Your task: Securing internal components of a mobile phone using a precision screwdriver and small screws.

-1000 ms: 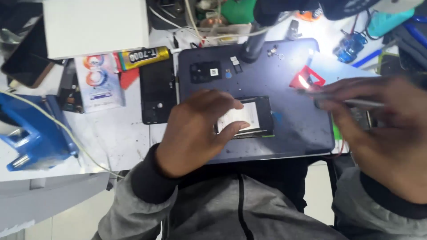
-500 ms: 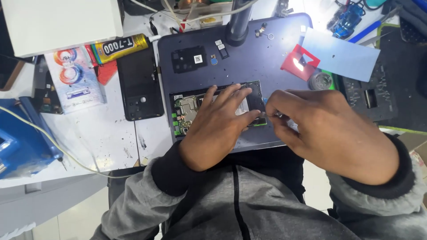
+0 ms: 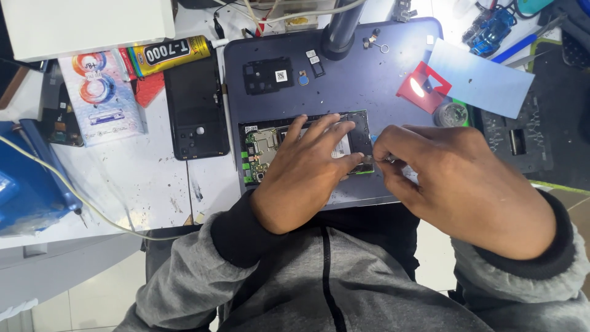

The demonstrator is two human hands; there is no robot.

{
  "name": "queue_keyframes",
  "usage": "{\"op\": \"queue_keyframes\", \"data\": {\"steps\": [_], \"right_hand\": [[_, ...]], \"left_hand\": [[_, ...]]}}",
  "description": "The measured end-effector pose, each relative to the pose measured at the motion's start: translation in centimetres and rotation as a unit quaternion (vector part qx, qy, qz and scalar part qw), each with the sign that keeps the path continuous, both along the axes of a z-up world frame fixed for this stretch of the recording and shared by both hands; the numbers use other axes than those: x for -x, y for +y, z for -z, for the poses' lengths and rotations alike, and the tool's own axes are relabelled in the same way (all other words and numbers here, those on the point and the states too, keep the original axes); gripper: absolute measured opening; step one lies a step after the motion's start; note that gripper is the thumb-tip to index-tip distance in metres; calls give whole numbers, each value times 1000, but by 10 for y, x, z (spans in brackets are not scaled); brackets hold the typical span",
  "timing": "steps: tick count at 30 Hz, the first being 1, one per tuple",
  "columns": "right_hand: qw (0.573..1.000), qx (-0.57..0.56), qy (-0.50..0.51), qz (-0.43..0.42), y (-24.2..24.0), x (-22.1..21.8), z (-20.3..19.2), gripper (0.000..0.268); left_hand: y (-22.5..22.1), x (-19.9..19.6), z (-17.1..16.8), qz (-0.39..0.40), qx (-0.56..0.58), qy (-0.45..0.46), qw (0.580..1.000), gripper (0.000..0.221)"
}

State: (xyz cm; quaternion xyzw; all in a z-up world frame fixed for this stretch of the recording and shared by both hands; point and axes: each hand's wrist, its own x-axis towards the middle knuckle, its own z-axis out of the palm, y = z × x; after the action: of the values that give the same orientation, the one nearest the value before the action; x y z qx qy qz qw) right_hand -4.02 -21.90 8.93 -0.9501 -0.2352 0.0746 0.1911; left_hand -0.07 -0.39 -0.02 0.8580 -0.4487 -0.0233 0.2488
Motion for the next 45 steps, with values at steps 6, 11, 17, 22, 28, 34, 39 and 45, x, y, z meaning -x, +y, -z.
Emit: {"op": "queue_keyframes", "data": {"steps": [6, 11, 17, 22, 28, 34, 39, 45], "right_hand": [[997, 36, -62, 15, 7, 5, 5, 11], [981, 146, -115, 52, 18, 8, 0, 36], [998, 33, -61, 3, 14, 4, -8, 38], [995, 55, -65, 54, 19, 7, -7, 41], [991, 89, -94, 37, 16, 15, 1, 40], [990, 88, -83, 76, 9, 20, 20, 47], [966, 156, -183, 101, 2, 15, 36, 41], [979, 108, -56, 166, -30, 8, 69, 58]], "left_hand": [[1, 0, 2, 0, 12, -16, 1000, 27], [2, -2, 10, -4, 29, -31, 999, 26], [0, -3, 12, -10, 23, -30, 999, 22], [0, -2, 13, -7, 30, -21, 999, 20], [-10, 2, 18, -14, 47, -29, 998, 18], [-19, 24, 26, -63, 28, -95, 993, 23], [-25, 31, 21, -105, 53, -190, 975, 17], [-40, 21, 31, -153, 76, -195, 966, 24]]}}
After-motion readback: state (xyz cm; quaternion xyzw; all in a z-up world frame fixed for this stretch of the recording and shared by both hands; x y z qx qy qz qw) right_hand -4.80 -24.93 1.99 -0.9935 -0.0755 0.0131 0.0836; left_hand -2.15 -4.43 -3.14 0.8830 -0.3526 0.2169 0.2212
